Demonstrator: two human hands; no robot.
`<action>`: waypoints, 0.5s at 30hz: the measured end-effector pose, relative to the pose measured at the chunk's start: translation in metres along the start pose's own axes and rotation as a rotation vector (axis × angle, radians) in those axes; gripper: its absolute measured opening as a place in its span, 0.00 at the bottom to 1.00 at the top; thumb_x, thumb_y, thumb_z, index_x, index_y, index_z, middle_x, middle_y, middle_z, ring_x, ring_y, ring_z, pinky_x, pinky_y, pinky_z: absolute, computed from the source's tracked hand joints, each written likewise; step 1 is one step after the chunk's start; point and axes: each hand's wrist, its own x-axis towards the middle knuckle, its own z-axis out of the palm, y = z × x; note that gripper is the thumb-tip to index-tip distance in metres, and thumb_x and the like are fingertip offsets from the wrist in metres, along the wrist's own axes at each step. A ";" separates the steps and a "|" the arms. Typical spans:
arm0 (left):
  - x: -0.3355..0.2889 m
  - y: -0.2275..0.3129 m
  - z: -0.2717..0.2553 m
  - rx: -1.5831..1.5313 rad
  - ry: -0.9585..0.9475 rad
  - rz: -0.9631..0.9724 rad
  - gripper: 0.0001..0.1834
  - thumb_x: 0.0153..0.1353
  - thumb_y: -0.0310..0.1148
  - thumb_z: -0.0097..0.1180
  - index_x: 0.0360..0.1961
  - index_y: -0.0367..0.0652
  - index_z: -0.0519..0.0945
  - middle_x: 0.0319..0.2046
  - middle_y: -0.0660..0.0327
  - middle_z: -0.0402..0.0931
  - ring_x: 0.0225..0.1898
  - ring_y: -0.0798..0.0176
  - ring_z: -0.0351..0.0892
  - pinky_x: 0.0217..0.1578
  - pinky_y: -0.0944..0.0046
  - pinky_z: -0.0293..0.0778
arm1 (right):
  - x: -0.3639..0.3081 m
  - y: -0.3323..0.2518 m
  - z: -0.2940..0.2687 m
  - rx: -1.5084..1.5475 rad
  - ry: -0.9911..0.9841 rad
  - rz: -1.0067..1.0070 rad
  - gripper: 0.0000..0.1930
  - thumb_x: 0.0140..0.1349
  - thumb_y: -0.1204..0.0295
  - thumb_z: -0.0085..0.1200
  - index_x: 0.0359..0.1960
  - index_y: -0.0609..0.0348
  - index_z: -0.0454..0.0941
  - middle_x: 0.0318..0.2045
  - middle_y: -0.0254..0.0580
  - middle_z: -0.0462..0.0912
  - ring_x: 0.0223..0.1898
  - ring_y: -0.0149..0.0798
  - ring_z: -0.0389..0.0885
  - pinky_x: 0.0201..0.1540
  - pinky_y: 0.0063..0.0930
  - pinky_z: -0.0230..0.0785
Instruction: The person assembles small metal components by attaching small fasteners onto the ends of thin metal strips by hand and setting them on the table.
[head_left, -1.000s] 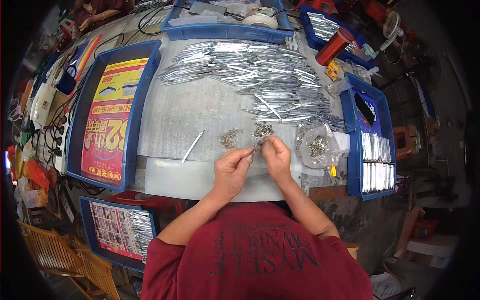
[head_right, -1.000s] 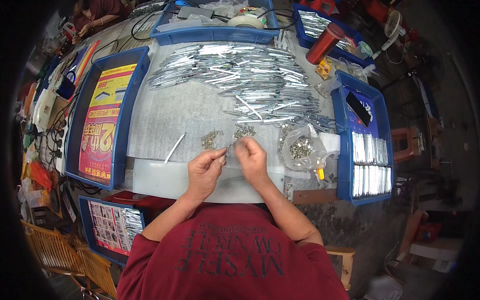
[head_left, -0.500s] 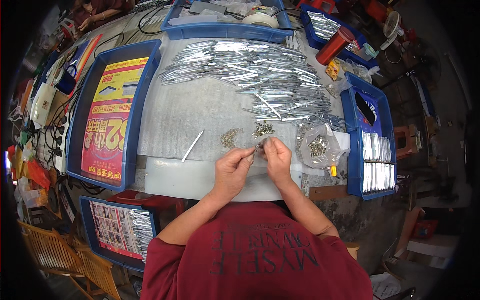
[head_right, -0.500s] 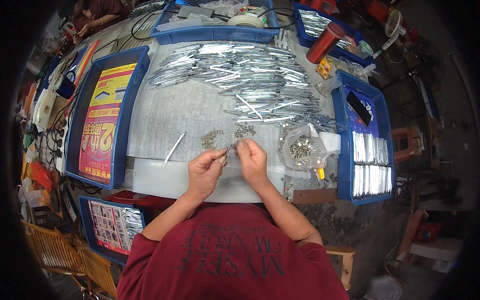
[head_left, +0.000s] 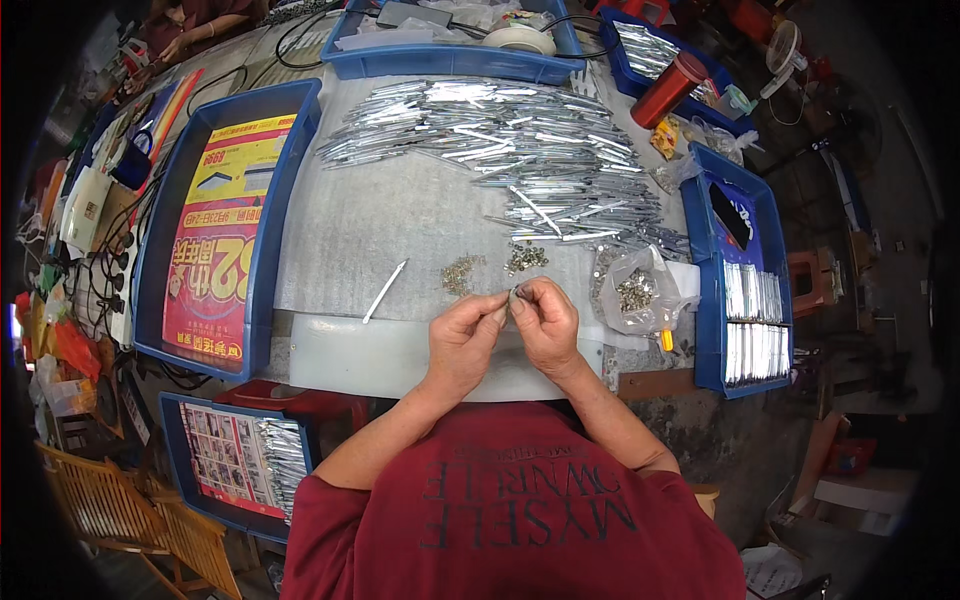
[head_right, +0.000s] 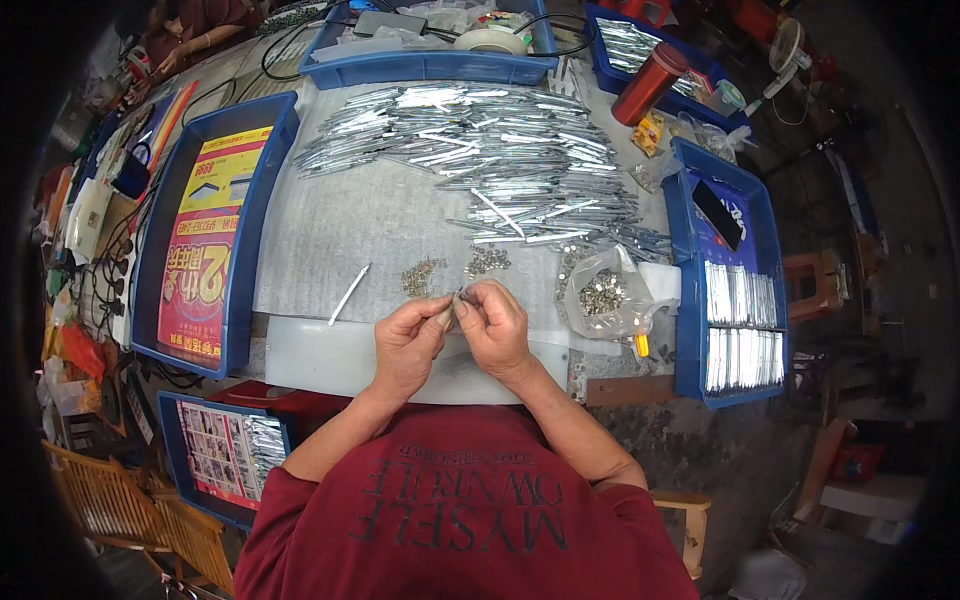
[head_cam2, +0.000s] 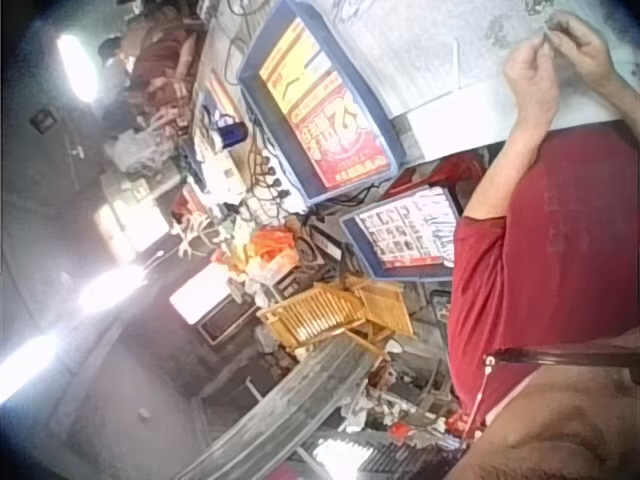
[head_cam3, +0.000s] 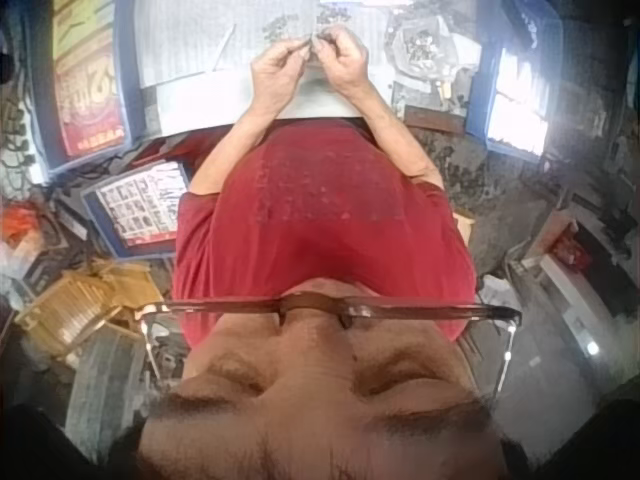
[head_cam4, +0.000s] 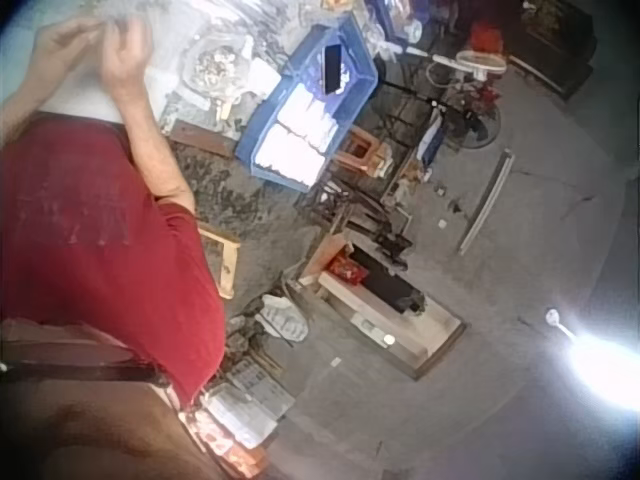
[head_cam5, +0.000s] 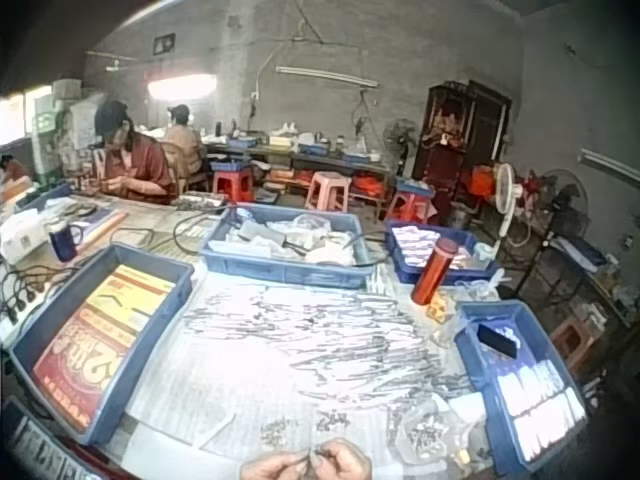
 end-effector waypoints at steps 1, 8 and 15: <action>0.001 0.000 0.000 0.000 0.000 0.001 0.09 0.54 0.21 0.49 0.37 0.35 0.75 0.22 0.67 0.67 0.17 0.80 0.60 0.15 0.80 0.55 | 0.001 -0.003 0.000 0.000 0.000 -0.001 0.05 0.52 0.76 0.50 0.25 0.64 0.68 0.20 0.39 0.69 0.20 0.29 0.67 0.22 0.21 0.60; 0.005 -0.003 0.001 0.195 -0.005 0.219 0.08 0.54 0.21 0.49 0.37 0.36 0.75 0.21 0.68 0.67 0.18 0.80 0.60 0.15 0.80 0.55 | -0.001 -0.002 -0.001 0.012 -0.004 0.031 0.05 0.53 0.76 0.47 0.24 0.65 0.67 0.19 0.42 0.69 0.19 0.36 0.67 0.22 0.26 0.60; 0.001 -0.005 0.003 0.300 -0.046 0.289 0.08 0.54 0.21 0.48 0.36 0.35 0.75 0.20 0.68 0.67 0.18 0.78 0.62 0.17 0.78 0.58 | -0.008 0.001 -0.002 0.026 0.019 0.018 0.06 0.56 0.76 0.44 0.23 0.64 0.66 0.20 0.34 0.65 0.21 0.25 0.61 0.23 0.17 0.56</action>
